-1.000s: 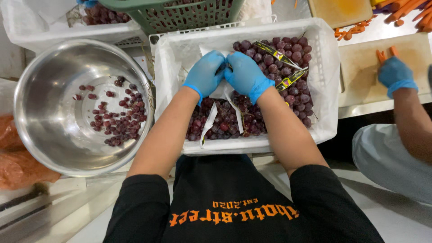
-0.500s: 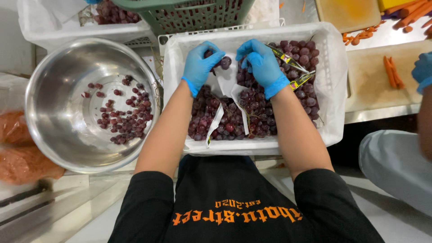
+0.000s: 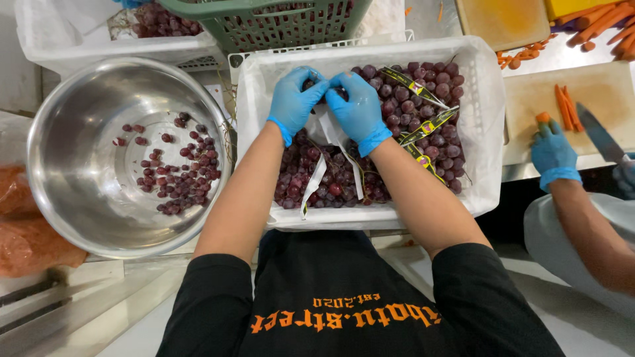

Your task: The person, wearing blue gloves, plucks red grapes one by one from their stems in a foam tray and drops the loose grapes into a large metal bowl beside the tray. A coworker beside them cuts carrots on a cutting board throughout the clip.

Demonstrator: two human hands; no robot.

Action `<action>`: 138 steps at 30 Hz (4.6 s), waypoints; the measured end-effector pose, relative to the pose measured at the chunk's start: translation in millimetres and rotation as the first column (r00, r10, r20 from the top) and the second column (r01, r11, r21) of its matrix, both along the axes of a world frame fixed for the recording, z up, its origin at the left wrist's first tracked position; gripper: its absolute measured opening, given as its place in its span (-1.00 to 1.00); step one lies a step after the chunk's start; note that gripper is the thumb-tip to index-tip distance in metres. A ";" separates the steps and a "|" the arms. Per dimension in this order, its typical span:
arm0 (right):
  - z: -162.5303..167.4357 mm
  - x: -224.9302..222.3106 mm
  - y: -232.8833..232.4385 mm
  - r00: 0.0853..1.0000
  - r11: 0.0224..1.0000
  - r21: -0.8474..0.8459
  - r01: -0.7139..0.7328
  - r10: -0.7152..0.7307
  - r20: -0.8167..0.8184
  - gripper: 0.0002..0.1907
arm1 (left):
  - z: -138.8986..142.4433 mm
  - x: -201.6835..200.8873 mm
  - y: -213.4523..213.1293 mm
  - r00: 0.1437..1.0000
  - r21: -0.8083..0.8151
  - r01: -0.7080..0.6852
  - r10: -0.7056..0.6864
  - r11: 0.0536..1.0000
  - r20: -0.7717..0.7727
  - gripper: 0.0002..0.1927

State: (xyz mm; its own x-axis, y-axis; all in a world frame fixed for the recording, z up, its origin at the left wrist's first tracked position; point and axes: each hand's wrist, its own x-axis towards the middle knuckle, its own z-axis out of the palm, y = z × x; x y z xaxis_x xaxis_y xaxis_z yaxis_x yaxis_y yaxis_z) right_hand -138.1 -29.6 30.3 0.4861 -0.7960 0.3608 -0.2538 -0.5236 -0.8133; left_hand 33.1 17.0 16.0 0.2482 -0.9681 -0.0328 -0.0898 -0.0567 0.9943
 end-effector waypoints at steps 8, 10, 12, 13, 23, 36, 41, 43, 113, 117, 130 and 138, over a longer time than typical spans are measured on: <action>-15.7 -11.5 -14.5 0.994 0.999 -0.033 -0.030 0.026 -0.104 -0.89 | 0.0 -18.3 3.8 0.855 -0.164 0.133 -0.030 0.977 0.519 -0.68; -16.6 -12.4 -16.0 0.997 0.999 0.005 -0.054 0.054 -0.049 -0.88 | 0.6 -20.3 4.3 0.833 -0.236 0.140 0.014 0.962 0.552 -0.73; -16.1 -11.2 -16.1 0.997 0.996 0.083 -0.030 0.035 -0.068 -0.87 | -0.5 -20.1 4.6 0.800 -0.268 0.166 0.030 0.949 0.599 -0.76; -14.9 -10.6 -15.8 0.996 0.992 0.123 -0.014 0.024 -0.080 -0.87 | -1.5 -19.2 4.5 0.780 -0.262 0.189 0.018 0.946 0.626 -0.76; 19.6 -36.5 -22.3 0.840 0.623 0.686 -0.376 -0.084 0.537 -0.85 | -15.1 -1.8 -8.6 0.986 -0.035 -0.166 0.164 0.986 -0.032 -0.85; 3.1 -6.1 -9.9 0.977 0.992 0.098 -0.074 0.092 -0.190 -0.66 | -4.4 -3.0 0.5 0.952 -0.104 -0.073 0.038 0.992 -0.305 -0.87; 13.9 -8.2 -7.2 0.942 0.997 -0.078 0.026 -0.051 -0.331 -0.72 | -4.9 -5.4 3.2 0.981 0.035 0.062 -0.054 0.997 -0.188 -0.60; 14.0 -9.6 -7.0 0.878 0.993 -0.112 0.044 -0.092 -0.469 -0.74 | -7.2 -5.9 3.7 0.994 -0.107 0.083 -0.090 0.991 -0.060 -0.56; -2.3 -12.2 -21.4 0.985 0.987 0.133 -0.089 0.107 -0.132 -0.72 | -11.8 6.2 -3.1 0.994 -0.129 0.081 -0.070 0.988 0.084 -0.86; -5.7 -12.2 -23.2 0.976 0.973 0.200 -0.116 0.150 -0.161 -0.77 | -7.6 4.8 4.3 0.932 -0.229 0.220 -0.135 0.948 0.337 -0.74; -0.2 -18.6 -23.3 0.764 0.973 0.185 -0.138 0.223 -0.605 -0.76 | -13.7 6.0 5.4 0.776 -0.021 0.318 -0.248 0.948 0.581 -0.84; -16.9 -42.6 -47.0 0.961 0.811 0.558 -0.178 0.265 -0.080 -0.79 | -20.0 15.5 -2.6 0.866 -0.174 0.136 -0.032 0.975 0.500 -0.86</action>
